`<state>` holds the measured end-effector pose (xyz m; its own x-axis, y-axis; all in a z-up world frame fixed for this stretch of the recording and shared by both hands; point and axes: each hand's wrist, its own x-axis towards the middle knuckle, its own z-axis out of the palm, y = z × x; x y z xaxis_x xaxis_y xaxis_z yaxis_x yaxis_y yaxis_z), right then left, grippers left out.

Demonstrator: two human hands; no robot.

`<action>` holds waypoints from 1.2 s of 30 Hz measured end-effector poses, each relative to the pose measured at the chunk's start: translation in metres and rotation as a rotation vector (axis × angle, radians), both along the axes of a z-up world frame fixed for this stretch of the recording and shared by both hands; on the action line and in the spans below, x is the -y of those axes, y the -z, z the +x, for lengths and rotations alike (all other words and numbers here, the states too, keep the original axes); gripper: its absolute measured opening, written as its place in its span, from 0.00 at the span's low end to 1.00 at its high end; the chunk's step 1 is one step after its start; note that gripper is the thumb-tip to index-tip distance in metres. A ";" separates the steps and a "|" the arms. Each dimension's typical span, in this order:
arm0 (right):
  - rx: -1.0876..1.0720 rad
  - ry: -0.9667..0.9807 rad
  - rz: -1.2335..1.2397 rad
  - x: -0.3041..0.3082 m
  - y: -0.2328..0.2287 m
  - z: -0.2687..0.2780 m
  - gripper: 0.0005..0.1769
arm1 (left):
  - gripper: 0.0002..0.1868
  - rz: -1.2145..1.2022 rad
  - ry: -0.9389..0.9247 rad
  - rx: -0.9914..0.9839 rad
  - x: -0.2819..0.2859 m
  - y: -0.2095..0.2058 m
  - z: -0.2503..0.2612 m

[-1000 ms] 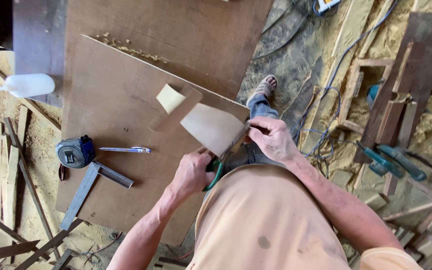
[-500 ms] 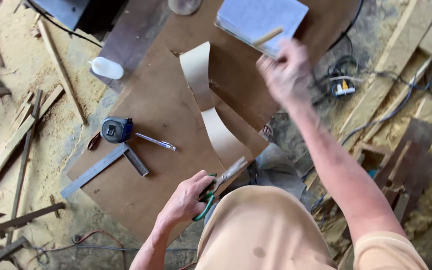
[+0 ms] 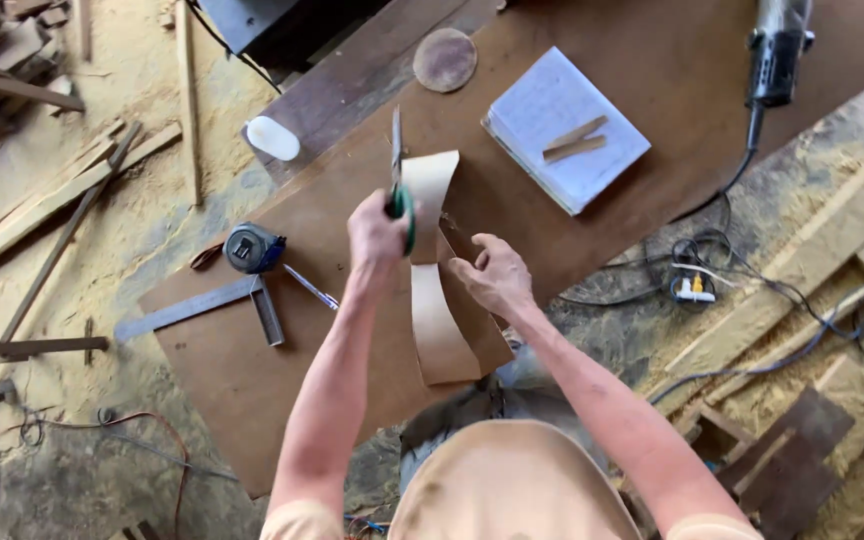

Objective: Measuring and marking wood using a template and ruler, then cutting the template with scissors

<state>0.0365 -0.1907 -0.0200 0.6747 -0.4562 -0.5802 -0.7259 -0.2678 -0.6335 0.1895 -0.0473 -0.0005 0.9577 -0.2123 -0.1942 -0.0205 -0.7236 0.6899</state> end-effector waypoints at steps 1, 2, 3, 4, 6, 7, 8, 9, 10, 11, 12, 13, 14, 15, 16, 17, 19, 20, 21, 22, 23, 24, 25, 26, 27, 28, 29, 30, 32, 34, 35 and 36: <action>0.010 -0.015 0.002 -0.004 -0.007 0.012 0.37 | 0.19 0.002 -0.015 0.010 0.023 0.004 0.012; 0.080 -0.045 -0.064 -0.010 -0.014 0.024 0.39 | 0.18 0.059 -0.007 0.032 0.042 0.007 0.025; 0.151 -0.074 -0.129 -0.017 -0.021 0.036 0.41 | 0.18 0.117 0.000 0.053 0.061 0.011 0.038; 0.155 -0.089 -0.122 -0.021 0.006 0.047 0.41 | 0.18 0.123 -0.016 0.054 0.076 0.008 0.037; 0.081 0.049 -0.234 -0.032 0.060 0.069 0.15 | 0.19 0.181 -0.011 0.103 0.102 0.003 0.038; 0.084 0.028 -0.228 -0.028 0.063 0.069 0.15 | 0.19 0.187 -0.032 0.102 0.109 0.012 0.039; 0.067 0.156 -0.060 -0.024 0.067 0.067 0.08 | 0.22 0.163 -0.022 0.070 0.117 0.022 0.040; 0.047 0.283 0.108 -0.020 0.070 0.065 0.13 | 0.25 0.140 -0.013 0.039 0.125 0.032 0.041; 0.040 0.276 0.107 -0.011 0.066 0.055 0.13 | 0.25 0.139 -0.020 0.032 0.121 0.022 0.032; 0.161 0.413 0.350 -0.001 0.061 0.045 0.08 | 0.27 0.087 0.033 0.116 0.116 0.012 0.023; 0.285 0.550 0.592 0.012 0.056 0.037 0.14 | 0.30 0.032 0.088 0.202 0.115 0.002 0.015; 0.281 0.546 0.587 0.024 0.060 0.023 0.14 | 0.30 0.028 0.084 0.198 0.098 -0.026 -0.002; 0.322 0.580 0.630 0.035 0.065 0.006 0.11 | 0.34 -0.066 0.120 0.156 0.081 -0.053 -0.019; 0.363 0.613 0.672 0.045 0.069 -0.010 0.10 | 0.38 -0.160 0.155 0.113 0.063 -0.080 -0.036; 0.362 0.625 0.664 0.045 0.070 -0.018 0.10 | 0.38 -0.165 0.166 0.106 0.046 -0.063 -0.055; 0.336 0.672 0.722 0.044 0.071 -0.026 0.08 | 0.46 -0.269 0.207 -0.087 0.028 -0.046 -0.075; 0.310 0.718 0.769 0.035 0.053 -0.035 0.07 | 0.55 -0.379 0.246 -0.283 0.001 -0.031 -0.114; 0.304 0.681 0.780 0.025 0.034 -0.033 0.08 | 0.53 -0.553 0.172 -0.502 -0.009 -0.033 -0.132; 0.298 0.645 0.791 0.013 0.015 -0.032 0.09 | 0.51 -0.724 0.095 -0.721 -0.021 -0.035 -0.150; 0.299 0.645 0.785 -0.001 -0.002 -0.036 0.09 | 0.51 -0.729 0.098 -0.723 -0.032 -0.023 -0.164; 0.325 0.630 0.747 -0.017 -0.019 -0.040 0.09 | 0.44 -0.826 0.095 -0.735 -0.045 -0.010 -0.178; 0.354 0.612 0.706 -0.034 -0.035 -0.043 0.10 | 0.38 -0.928 0.094 -0.745 -0.058 0.003 -0.191; 0.357 0.610 0.696 -0.054 -0.053 -0.046 0.10 | 0.38 -0.937 0.099 -0.744 -0.075 0.004 -0.196; 0.425 0.615 0.677 -0.076 -0.070 -0.049 0.12 | 0.22 -0.863 0.182 -0.693 -0.095 0.006 -0.201; 0.492 0.619 0.658 -0.100 -0.087 -0.052 0.15 | 0.07 -0.788 0.264 -0.640 -0.115 0.008 -0.206; 0.492 0.642 0.645 -0.124 -0.102 -0.052 0.15 | 0.07 -0.787 0.283 -0.658 -0.140 -0.003 -0.198; 0.513 0.647 0.643 -0.148 -0.118 -0.052 0.18 | 0.06 -0.764 0.390 -0.592 -0.165 -0.014 -0.190; 0.533 0.622 0.644 -0.168 -0.135 -0.047 0.21 | 0.05 -0.751 0.475 -0.506 -0.186 -0.025 -0.181; 0.638 0.578 0.692 -0.199 -0.131 -0.049 0.29 | 0.04 -0.798 0.522 -0.605 -0.227 -0.050 -0.180; 0.755 0.537 0.744 -0.229 -0.132 -0.045 0.37 | 0.06 -0.835 0.582 -0.698 -0.261 -0.057 -0.179; 0.809 0.511 0.757 -0.243 -0.135 -0.042 0.42 | 0.06 -0.838 0.566 -0.682 -0.273 -0.051 -0.181; 0.854 0.481 0.773 -0.256 -0.136 -0.039 0.47 | 0.06 -0.842 0.542 -0.668 -0.284 -0.045 -0.185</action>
<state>-0.0030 0.0658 0.1164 0.8270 -0.4960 -0.2646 0.0741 0.5628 -0.8233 0.0044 0.2367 0.0447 0.4678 -0.8546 -0.2254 0.3589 -0.0494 0.9321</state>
